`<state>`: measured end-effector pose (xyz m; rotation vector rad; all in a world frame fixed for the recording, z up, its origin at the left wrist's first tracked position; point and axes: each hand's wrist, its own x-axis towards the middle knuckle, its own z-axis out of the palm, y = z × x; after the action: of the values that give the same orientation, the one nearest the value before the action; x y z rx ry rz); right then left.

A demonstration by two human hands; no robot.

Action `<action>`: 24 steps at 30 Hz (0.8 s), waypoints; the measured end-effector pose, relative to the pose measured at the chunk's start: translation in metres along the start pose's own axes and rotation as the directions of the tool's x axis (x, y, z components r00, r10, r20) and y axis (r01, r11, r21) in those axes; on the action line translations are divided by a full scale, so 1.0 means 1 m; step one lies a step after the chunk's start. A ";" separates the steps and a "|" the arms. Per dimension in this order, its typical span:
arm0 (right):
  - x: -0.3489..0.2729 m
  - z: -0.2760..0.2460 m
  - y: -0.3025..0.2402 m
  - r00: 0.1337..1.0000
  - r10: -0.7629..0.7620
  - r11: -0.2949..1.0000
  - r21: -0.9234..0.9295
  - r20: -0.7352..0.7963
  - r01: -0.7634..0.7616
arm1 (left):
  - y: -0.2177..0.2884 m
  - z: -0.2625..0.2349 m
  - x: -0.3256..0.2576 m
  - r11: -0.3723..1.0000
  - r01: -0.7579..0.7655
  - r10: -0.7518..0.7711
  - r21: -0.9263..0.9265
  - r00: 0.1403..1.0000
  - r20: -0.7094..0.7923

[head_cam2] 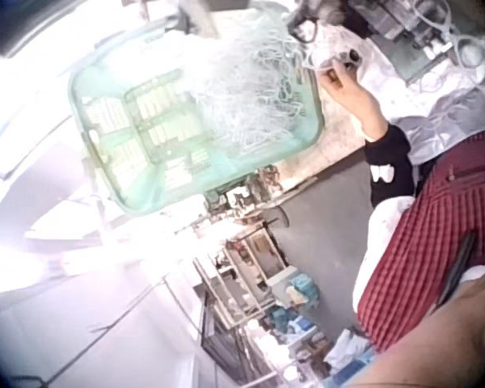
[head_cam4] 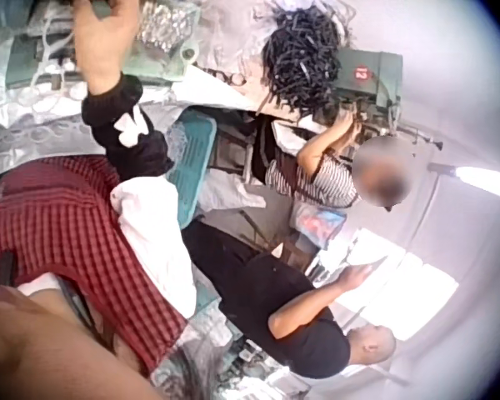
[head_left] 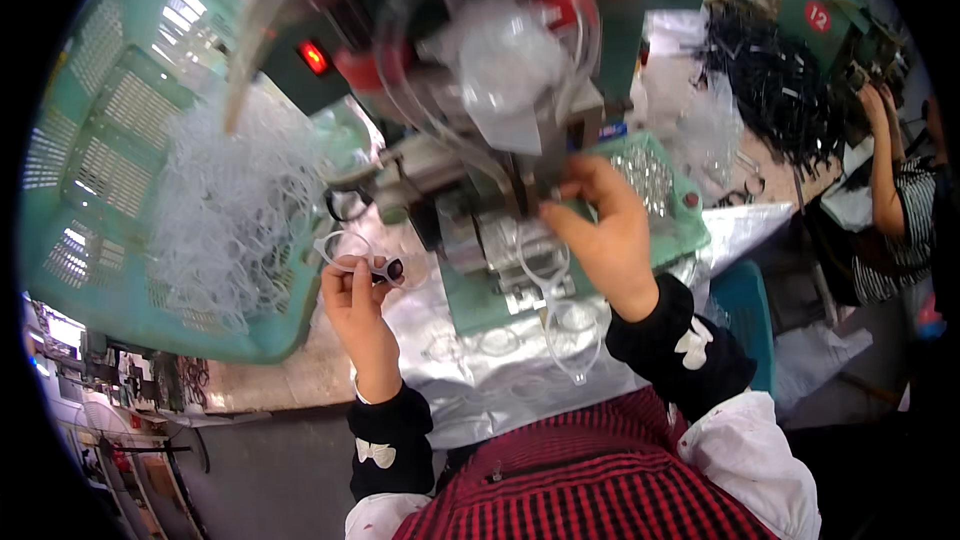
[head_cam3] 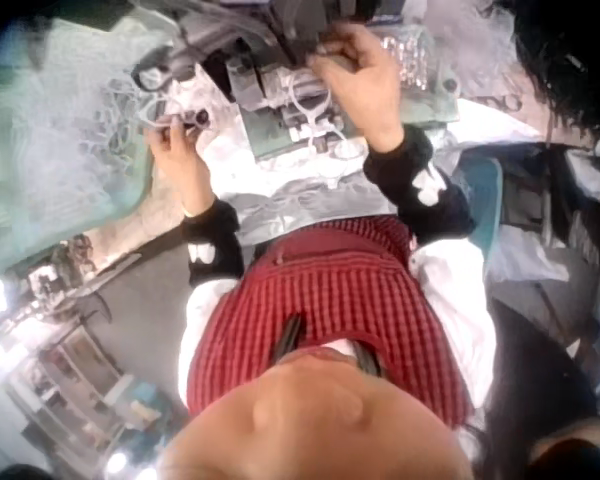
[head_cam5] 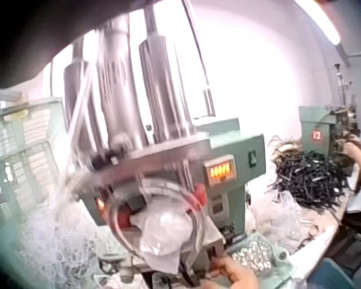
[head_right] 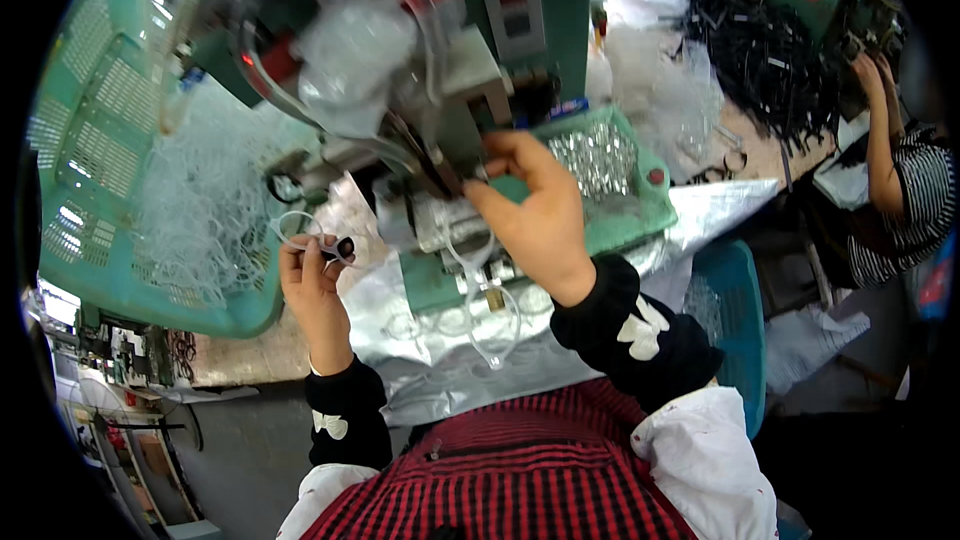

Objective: The person repeatedly picks a white plastic loop and a small metal pin, places them into a press machine, and activates the press to join them. The finished cable ties are dropped into a green basket on the left. The cycle continues throughout the clip.

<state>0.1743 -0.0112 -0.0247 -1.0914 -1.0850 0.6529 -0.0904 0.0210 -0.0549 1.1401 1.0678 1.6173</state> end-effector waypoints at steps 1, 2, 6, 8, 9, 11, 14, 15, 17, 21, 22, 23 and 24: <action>0.000 -0.001 -0.010 1.000 0.025 1.000 -0.011 -0.008 -0.025 | -0.005 -0.003 -0.011 1.000 0.014 -0.014 -0.005 1.000 0.002; -0.008 -0.002 -0.010 0.998 0.055 0.998 0.020 -0.003 -0.055 | -0.015 -0.009 -0.021 0.997 0.075 -0.075 -0.017 0.997 -0.008; -0.008 0.000 -0.011 0.999 0.048 0.995 0.091 -0.005 -0.048 | -0.007 0.012 -0.019 0.981 -0.144 0.142 -0.127 0.990 -0.027; -0.006 0.001 -0.021 0.994 0.107 0.983 0.145 0.035 -0.111 | 0.042 0.039 -0.015 0.886 -0.416 0.429 -0.205 0.903 0.026; -0.004 0.002 -0.025 0.990 0.131 0.975 0.171 0.056 -0.139 | 0.066 0.050 -0.012 0.794 -0.544 0.579 -0.270 0.812 0.068; -0.004 0.011 -0.029 0.990 0.126 0.961 0.240 0.067 -0.138 | 0.093 0.063 -0.004 0.742 -0.657 0.670 -0.134 0.730 0.135; -0.011 0.017 -0.040 0.988 0.143 0.944 0.292 0.050 -0.152 | 0.094 0.070 0.017 0.719 -0.690 0.690 -0.080 0.696 0.196; -0.016 0.017 -0.043 0.986 0.166 0.938 0.302 0.034 -0.168 | 0.092 0.068 0.019 0.729 -0.677 0.681 -0.101 0.704 0.199; -0.020 0.008 -0.048 0.992 0.080 0.966 0.238 0.099 -0.101 | 0.088 0.075 0.003 0.652 -0.752 0.744 -0.097 0.610 0.274; -0.007 -0.038 -0.028 0.999 -0.017 0.992 -0.128 0.049 0.023 | 0.065 0.071 -0.022 0.461 -0.887 0.553 -0.031 0.260 0.791; 0.001 -0.055 -0.009 0.990 -0.108 0.971 -0.221 -0.091 0.085 | 0.060 0.082 -0.026 0.218 -0.974 0.651 -0.062 0.097 0.753; 0.006 -0.079 0.021 0.953 -0.173 0.958 -0.266 -0.248 0.105 | 0.054 0.090 -0.028 0.180 -0.978 0.675 -0.103 0.047 0.737; 0.005 -0.104 0.044 0.954 -0.100 0.934 -0.358 -0.283 -0.008 | 0.046 0.094 -0.029 0.158 -0.981 0.681 -0.109 0.028 0.731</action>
<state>0.2760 -0.0291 -0.0710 -1.4209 -0.9822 0.2416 -0.0020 -0.0035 0.0025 2.8971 0.0368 1.4880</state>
